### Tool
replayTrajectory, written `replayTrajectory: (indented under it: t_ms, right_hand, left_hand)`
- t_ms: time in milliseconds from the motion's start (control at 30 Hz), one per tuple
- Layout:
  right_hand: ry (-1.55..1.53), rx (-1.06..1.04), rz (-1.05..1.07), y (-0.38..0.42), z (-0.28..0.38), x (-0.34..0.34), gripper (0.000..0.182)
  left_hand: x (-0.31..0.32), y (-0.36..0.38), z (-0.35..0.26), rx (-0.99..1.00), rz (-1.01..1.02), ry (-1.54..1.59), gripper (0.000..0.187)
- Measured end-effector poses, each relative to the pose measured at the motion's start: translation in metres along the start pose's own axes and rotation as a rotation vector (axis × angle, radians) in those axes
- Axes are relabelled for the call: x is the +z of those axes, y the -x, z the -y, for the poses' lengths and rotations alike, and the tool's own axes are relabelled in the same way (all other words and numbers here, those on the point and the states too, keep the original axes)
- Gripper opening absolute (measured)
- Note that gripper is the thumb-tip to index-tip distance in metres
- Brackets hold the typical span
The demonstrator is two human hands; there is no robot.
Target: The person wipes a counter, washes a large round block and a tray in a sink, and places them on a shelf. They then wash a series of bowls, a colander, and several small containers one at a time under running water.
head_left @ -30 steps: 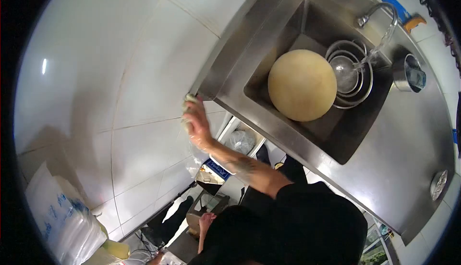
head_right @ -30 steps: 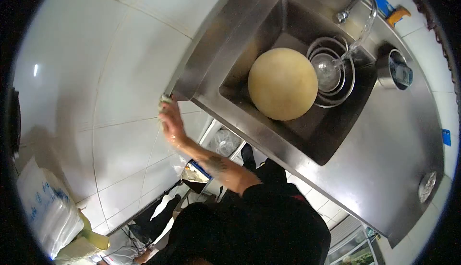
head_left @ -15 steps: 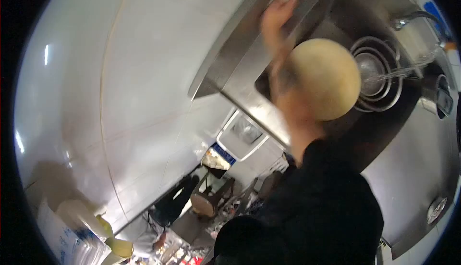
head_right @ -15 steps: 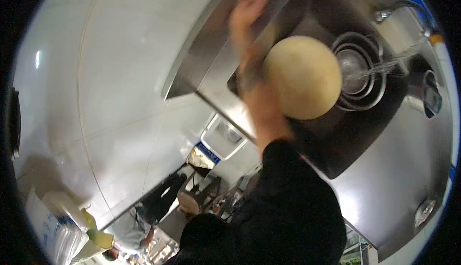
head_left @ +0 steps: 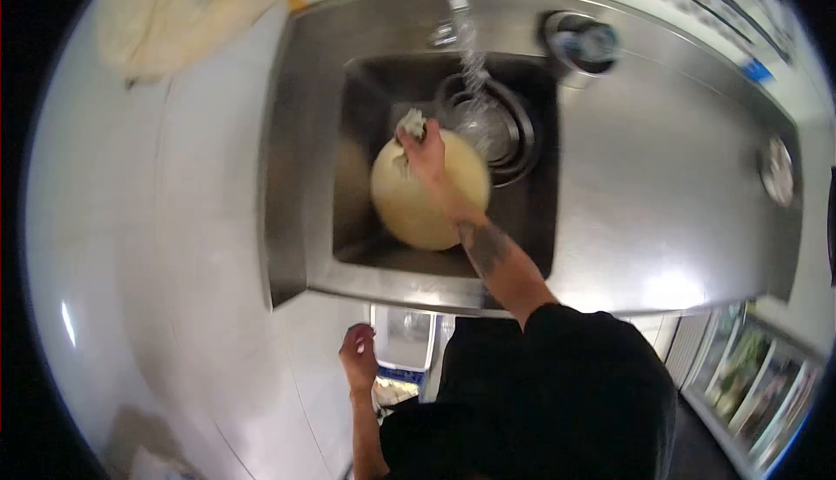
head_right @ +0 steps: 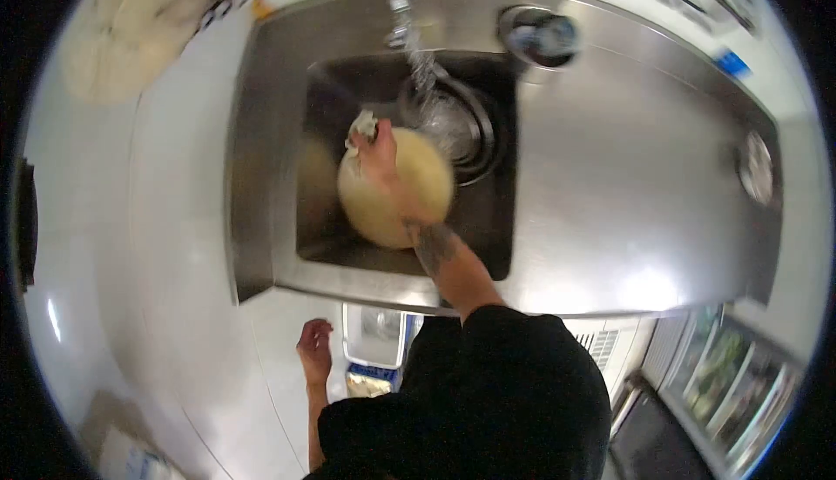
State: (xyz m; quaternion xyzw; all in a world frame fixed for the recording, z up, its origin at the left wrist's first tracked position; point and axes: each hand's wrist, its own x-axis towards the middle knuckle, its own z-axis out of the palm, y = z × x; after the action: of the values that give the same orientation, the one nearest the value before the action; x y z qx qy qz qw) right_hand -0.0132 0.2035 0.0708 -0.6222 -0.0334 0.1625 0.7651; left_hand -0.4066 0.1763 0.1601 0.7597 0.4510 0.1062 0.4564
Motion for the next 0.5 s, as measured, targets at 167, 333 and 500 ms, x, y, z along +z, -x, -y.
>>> replayTrajectory:
  t_ms: [167, 333, 500]
  right_hand:
    - [1.221, -0.273, 0.276, -0.139, 0.002, -0.087, 0.027]
    - [1.779, -0.561, 0.054, -0.083, 0.095, -0.073, 0.039]
    - [1.088, -0.293, 0.212, -0.124, 0.108, -0.074, 0.033]
  left_hand:
    - [0.119, -0.145, -0.04, 0.426, 0.479, -0.061, 0.014]
    - [0.219, -0.284, -0.094, 0.517, 0.445, -0.115, 0.045]
    - [0.311, -0.374, -0.125, 0.592, 0.738, 0.387, 0.062]
